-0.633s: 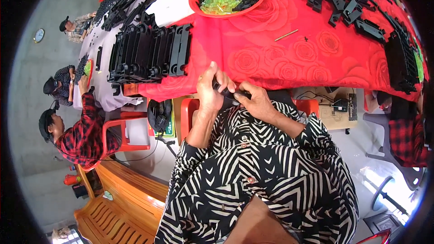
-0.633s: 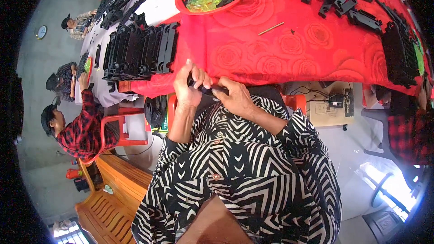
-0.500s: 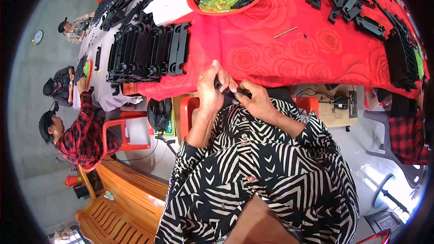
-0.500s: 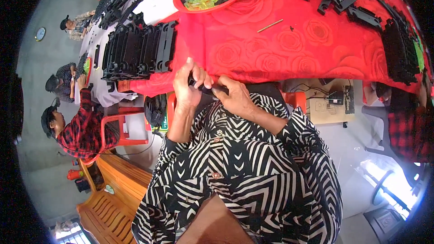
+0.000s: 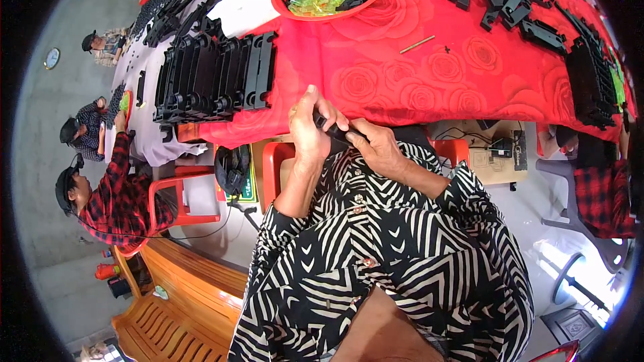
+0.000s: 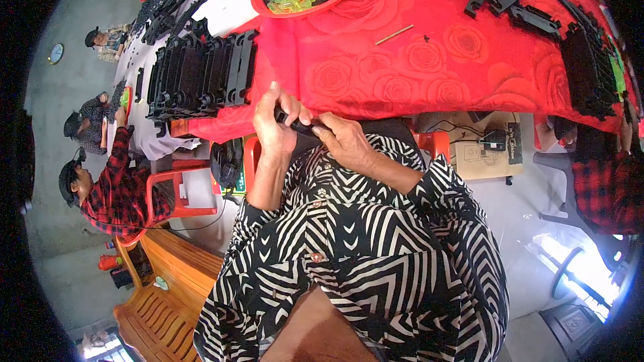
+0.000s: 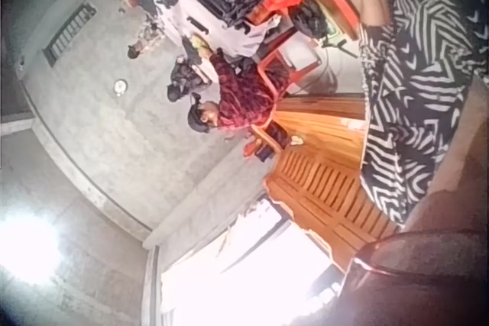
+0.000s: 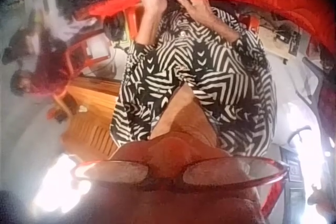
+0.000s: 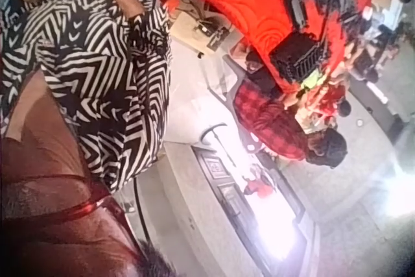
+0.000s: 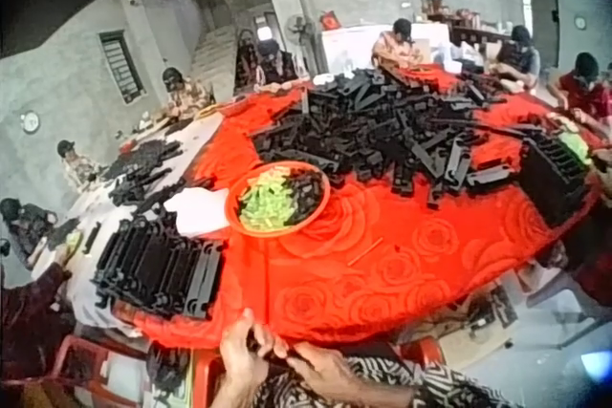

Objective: The person assembles plastic components by inserting small circular and cylindrical pieces into black plastic frames by hand.

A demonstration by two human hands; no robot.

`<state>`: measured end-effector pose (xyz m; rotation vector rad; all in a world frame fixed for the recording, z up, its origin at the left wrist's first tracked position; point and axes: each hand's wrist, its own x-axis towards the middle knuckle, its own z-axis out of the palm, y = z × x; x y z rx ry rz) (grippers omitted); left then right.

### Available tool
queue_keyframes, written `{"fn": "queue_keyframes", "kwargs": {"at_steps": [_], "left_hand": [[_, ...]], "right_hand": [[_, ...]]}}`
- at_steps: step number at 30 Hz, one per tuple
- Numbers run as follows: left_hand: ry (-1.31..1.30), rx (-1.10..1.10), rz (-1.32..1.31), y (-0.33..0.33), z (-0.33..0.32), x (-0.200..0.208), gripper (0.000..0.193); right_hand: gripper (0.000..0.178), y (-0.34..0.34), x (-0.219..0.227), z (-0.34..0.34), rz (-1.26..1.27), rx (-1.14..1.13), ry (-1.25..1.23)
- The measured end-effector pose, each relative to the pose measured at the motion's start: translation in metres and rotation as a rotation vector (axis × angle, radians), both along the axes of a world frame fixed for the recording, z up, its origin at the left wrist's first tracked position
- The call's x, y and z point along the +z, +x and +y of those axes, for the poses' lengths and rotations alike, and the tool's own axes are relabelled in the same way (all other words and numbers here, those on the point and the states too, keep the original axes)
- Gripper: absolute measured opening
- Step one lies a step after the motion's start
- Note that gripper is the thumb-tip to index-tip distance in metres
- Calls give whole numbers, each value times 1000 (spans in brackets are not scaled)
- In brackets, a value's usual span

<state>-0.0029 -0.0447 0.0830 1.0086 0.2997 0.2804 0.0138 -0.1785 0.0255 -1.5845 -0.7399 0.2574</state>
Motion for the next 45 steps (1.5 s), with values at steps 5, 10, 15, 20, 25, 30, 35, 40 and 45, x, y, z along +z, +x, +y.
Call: {"fn": "queue_keyframes", "kwargs": {"at_steps": [5, 10, 15, 20, 25, 30, 35, 40, 45], "left_hand": [[27, 65, 49, -1, -3, -1, 40], [53, 28, 29, -2, -4, -2, 39], [14, 6, 60, -5, 1, -8, 39], [23, -28, 71, -4, 5, -7, 39], [41, -98, 35, -2, 5, -7, 44], [140, -117, 29, -7, 1, -2, 46], [192, -155, -12, -10, 1, -1, 42], [215, -152, 4, -8, 6, 1, 42], [-35, -131, 10, 6, 28, -5, 41]], "right_hand": [[22, 1, -4, 0, -144, 27, 35], [32, 2, -7, -2, -193, 19, 6], [37, 7, -4, -3, -238, 121, -67], [40, 11, 1, -2, -185, 178, -171], [32, 11, -2, -4, -103, 176, -173], [21, 10, 7, -8, 19, 237, -169], [15, 9, 13, -9, -6, 231, -159], [10, 15, 11, -3, -58, 251, -102], [23, 27, 14, 0, 130, 290, -109]]}}
